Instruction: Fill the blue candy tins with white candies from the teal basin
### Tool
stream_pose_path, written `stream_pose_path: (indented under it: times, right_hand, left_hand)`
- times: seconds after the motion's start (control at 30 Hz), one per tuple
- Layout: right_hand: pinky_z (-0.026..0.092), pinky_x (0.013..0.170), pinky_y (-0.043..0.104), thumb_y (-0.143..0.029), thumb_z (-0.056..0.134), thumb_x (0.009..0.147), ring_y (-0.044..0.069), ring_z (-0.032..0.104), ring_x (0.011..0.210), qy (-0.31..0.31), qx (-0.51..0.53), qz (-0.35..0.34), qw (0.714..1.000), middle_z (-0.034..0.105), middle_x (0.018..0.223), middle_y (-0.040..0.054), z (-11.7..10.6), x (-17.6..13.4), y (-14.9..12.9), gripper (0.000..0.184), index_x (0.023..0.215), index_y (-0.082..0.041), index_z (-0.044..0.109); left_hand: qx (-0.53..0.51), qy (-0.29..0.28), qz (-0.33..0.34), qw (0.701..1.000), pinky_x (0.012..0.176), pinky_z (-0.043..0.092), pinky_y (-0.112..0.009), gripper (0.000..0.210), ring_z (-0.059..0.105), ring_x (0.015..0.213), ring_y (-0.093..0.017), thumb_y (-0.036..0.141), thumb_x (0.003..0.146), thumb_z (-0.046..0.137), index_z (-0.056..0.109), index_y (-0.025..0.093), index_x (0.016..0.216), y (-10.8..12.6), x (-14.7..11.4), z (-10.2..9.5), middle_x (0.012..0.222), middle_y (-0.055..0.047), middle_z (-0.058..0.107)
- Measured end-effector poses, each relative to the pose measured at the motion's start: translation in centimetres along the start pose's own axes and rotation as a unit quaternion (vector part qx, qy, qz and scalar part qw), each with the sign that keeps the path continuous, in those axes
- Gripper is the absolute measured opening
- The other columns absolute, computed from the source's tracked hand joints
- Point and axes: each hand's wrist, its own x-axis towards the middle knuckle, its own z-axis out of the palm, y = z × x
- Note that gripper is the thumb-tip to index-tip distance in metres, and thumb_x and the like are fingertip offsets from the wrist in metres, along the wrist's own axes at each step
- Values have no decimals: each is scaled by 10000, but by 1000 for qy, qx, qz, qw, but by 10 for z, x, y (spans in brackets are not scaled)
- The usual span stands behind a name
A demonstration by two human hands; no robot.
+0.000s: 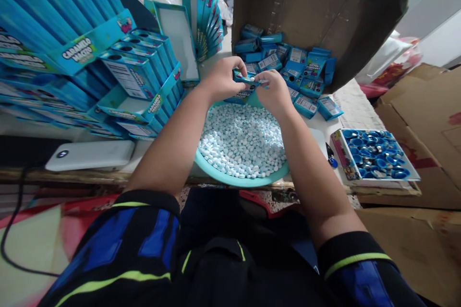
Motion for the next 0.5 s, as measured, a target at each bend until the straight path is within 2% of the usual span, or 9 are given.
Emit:
stream_pose_path:
  times: [0.17,0.3,0.4,0.5]
  right_hand:
    - [528,972,442,-58,583,739,232,583,937,-18,5,20,1000,598,1064,84,3,0,2,253,915,-215,676]
    - [530,903,422,-60,559,753,211,572,850,23,36,15,999,651,1031,62,3,0,5,315,1002,-227,653]
    - [532,875,422,-85,564,762,206,553,801,40,35,13,999,661,989,48,2,2,9,267,963,-238,650]
    - [540,903,437,-107,607,733,239,572,879,15,13,3,1000,637,958,54,3,3,11,211,886,-246,645]
  left_hand:
    - [-5,-1,14,1000,834,509,-436,209,671,960,-280,367,712,808,705,271,867,-1,1,4,985,-63,754]
    - [-14,0,3,1000,831,521,-444,238,672,968,-284,416,721,824,718,292,894,-2,2,3,988,-53,765]
    - [-12,2,-1,1000,810,527,-446,244,677,951,-283,426,723,822,727,301,910,-2,1,2,963,-44,763]
    - [-1,0,10,1000,806,527,-443,248,679,927,-274,428,718,823,738,300,912,-2,2,3,969,-41,765]
